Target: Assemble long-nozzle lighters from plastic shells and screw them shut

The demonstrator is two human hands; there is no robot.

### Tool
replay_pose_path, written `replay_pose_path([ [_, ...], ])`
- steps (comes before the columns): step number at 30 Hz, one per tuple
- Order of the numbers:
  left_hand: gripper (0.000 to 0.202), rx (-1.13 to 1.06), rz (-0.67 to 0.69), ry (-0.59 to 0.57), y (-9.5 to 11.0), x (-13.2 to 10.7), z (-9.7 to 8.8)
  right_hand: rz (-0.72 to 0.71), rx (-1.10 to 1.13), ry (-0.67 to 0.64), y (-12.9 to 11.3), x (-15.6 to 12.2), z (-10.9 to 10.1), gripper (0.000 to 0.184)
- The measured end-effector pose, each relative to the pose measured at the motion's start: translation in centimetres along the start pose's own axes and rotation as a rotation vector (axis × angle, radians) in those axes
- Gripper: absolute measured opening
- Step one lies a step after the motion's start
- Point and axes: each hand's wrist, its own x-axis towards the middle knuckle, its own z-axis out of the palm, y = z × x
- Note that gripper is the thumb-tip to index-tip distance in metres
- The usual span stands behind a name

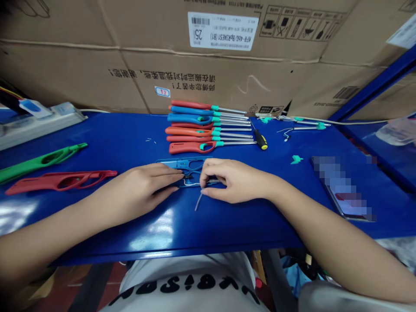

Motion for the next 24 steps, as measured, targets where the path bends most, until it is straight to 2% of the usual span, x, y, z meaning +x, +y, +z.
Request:
replay_pose_path([
  [3, 0.030, 0.061, 0.009, 0.017, 0.1, 0.0, 0.2, 0.004, -0.048, 0.043, 0.0, 0.1, 0.3, 0.013],
  [7, 0.028, 0.161, 0.043, 0.003, 0.6, -0.2, 0.5, 0.040, -0.157, 0.101, 0.0, 0.3, 0.7, 0.005],
  [11, 0.028, 0.262, 0.051, -0.017, 0.9, -0.4, 0.6, 0.071, -0.217, 0.114, -0.2, 0.3, 0.9, 0.016],
  [15, 0.026, 0.223, -0.003, -0.033, 1.1, -0.3, 0.4, 0.045, -0.286, 0.096, -0.4, 0.2, 1.0, 0.016],
  [20, 0.026, 0.133, -0.085, 0.017, 1.1, 0.0, 0.3, 0.017, -0.415, 0.072, -0.6, 0.1, 0.9, 0.020],
  [24, 0.030, 0.135, -0.025, 0.030, 1.0, -0.1, 0.4, 0.006, -0.501, 0.044, -0.5, 0.1, 0.8, 0.021],
])
